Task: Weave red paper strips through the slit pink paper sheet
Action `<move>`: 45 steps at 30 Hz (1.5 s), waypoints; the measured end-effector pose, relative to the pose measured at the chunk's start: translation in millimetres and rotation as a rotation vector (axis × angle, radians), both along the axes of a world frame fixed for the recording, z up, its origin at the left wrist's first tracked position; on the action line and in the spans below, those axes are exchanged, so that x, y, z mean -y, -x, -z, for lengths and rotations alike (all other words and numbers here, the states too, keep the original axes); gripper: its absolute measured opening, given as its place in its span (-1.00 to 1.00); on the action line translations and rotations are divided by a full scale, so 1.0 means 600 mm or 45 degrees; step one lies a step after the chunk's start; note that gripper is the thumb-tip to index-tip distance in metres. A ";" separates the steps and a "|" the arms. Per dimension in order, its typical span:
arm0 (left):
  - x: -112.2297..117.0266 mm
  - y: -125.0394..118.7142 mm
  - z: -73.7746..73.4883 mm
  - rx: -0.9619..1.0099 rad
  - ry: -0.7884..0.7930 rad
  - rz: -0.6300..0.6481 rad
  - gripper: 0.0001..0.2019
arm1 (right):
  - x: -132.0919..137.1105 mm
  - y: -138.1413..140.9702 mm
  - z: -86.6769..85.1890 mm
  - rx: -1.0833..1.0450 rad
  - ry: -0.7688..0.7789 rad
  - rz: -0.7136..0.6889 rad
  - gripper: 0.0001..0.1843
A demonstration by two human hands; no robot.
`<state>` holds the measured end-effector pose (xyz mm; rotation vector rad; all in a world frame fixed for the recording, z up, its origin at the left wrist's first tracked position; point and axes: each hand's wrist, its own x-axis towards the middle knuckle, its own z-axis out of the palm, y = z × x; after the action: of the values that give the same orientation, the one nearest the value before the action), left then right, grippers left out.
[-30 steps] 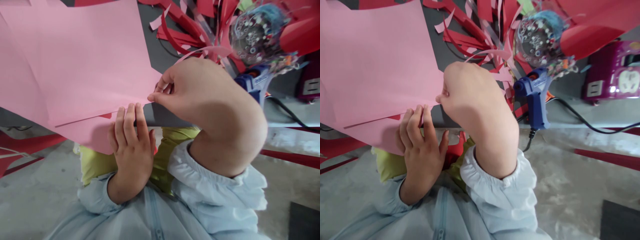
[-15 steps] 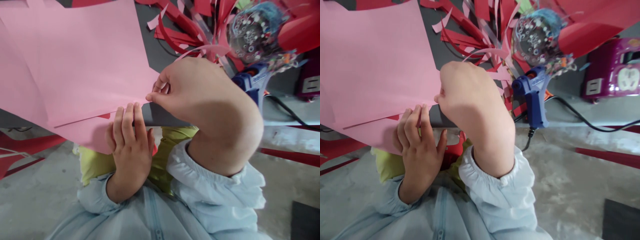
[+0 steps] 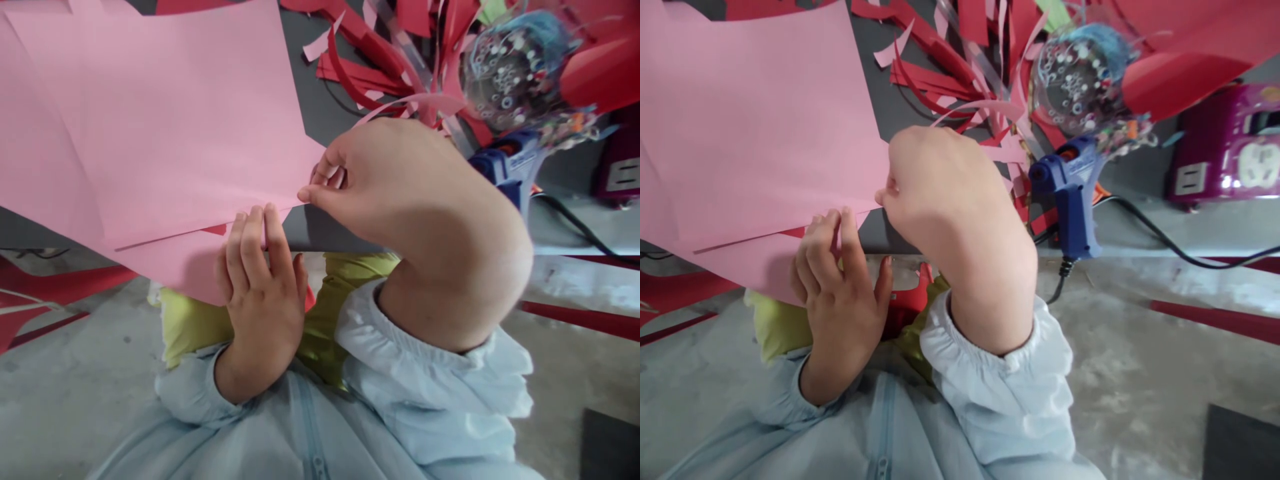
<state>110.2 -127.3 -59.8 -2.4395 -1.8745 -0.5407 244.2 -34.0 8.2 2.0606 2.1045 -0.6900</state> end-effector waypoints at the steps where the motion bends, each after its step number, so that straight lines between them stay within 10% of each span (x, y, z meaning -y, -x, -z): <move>1: 0.000 0.000 0.000 -0.011 -0.005 0.007 -0.45 | 0.000 0.000 0.001 -0.002 -0.018 0.010 -0.73; 18: -0.013 0.003 0.001 -0.074 -0.117 0.207 -0.50 | -0.010 -0.007 0.008 -0.106 -0.124 0.146 -0.86; 28: -0.020 -0.001 0.003 -0.177 -0.187 0.250 -0.50 | 0.001 -0.032 -0.005 -0.415 -0.467 0.443 -0.51; 45: -0.019 -0.005 0.005 -0.183 -0.134 0.178 -0.50 | -0.007 -0.029 -0.013 -0.427 -0.295 0.362 -0.64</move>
<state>113.3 -115.9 -62.6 -2.4806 -1.5907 -0.4432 261.7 -29.7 16.3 2.5625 2.1659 -0.9262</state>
